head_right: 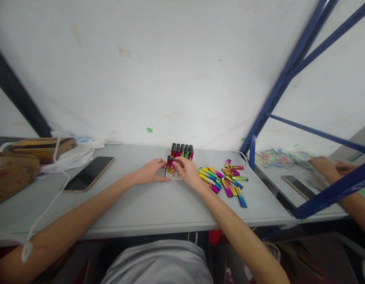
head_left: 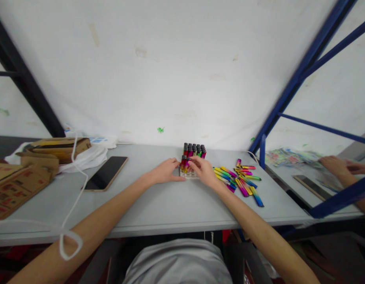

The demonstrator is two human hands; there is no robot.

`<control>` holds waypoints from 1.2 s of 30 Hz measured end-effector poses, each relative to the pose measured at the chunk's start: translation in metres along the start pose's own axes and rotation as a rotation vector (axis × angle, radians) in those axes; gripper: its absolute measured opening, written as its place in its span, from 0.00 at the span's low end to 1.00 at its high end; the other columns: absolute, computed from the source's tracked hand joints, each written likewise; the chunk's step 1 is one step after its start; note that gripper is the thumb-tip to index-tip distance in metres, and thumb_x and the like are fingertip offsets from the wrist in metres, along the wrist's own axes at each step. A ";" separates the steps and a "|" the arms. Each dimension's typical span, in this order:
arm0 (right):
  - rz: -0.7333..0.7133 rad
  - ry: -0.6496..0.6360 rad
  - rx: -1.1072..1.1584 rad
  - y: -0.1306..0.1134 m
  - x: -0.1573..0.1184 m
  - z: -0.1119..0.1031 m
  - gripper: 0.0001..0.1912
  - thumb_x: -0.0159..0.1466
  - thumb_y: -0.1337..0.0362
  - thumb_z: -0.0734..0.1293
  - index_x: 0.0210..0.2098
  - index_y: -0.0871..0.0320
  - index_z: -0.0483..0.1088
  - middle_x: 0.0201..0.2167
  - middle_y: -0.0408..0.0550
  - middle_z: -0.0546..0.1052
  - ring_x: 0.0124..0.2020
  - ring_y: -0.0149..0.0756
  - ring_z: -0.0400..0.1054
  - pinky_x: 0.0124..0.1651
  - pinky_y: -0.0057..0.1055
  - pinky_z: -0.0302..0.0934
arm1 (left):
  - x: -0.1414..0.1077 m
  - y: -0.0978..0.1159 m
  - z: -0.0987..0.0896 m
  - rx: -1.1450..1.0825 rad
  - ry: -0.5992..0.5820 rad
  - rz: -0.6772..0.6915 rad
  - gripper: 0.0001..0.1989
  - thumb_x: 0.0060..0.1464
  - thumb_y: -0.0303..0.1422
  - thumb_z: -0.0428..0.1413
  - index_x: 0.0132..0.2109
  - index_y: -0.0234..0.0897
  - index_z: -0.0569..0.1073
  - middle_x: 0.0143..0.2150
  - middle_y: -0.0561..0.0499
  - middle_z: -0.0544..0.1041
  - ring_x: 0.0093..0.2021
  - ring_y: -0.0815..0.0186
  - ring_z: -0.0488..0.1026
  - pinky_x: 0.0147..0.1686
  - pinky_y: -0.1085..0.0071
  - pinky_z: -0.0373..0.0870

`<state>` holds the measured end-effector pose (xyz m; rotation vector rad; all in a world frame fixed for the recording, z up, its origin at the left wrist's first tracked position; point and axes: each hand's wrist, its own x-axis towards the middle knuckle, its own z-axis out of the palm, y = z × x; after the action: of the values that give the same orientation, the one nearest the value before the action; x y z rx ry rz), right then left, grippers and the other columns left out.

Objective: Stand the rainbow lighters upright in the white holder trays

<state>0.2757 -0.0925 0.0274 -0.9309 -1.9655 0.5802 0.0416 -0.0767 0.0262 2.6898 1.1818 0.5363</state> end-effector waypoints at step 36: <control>-0.158 -0.199 -0.690 -0.009 0.005 -0.002 0.08 0.76 0.60 0.67 0.45 0.57 0.76 0.40 0.53 0.84 0.41 0.41 0.77 0.50 0.34 0.62 | -0.001 -0.003 0.000 -0.035 0.016 -0.017 0.33 0.54 0.64 0.60 0.46 0.36 0.78 0.46 0.41 0.77 0.47 0.50 0.75 0.52 0.57 0.73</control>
<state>0.2724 -0.0940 0.0370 -1.1359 -2.4494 -0.1268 0.0390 -0.0748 0.0246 2.6486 1.1867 0.5717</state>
